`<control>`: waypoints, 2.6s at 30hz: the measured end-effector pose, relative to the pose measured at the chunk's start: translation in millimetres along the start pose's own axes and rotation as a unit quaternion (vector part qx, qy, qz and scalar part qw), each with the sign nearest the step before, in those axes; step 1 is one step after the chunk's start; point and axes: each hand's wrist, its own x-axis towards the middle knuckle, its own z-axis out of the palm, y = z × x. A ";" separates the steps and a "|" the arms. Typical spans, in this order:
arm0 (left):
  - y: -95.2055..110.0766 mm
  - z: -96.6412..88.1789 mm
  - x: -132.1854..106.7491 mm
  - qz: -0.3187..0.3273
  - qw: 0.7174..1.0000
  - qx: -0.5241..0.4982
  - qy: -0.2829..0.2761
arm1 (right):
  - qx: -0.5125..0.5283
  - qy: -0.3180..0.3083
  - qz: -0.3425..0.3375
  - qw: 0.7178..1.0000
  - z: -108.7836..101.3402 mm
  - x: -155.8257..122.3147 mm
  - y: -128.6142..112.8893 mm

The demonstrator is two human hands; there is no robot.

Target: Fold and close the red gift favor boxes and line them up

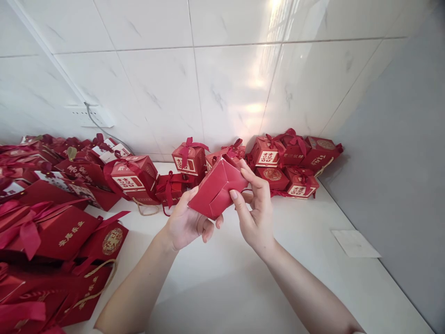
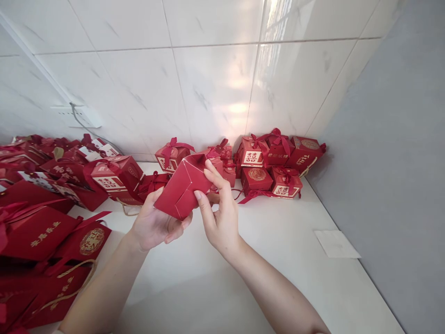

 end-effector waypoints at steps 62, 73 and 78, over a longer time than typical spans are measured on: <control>-14.9 -15.0 9.7 0.149 0.927 0.273 0.211 | 0.063 -0.071 0.178 0.979 -11.1 14.1 19.7; -19.1 -17.1 13.5 0.190 0.931 0.201 0.238 | 0.053 -0.074 0.137 0.986 -6.4 7.4 17.7; -17.8 -14.8 12.7 0.195 0.948 0.152 0.200 | 0.141 -0.104 0.142 0.974 -6.0 7.4 19.0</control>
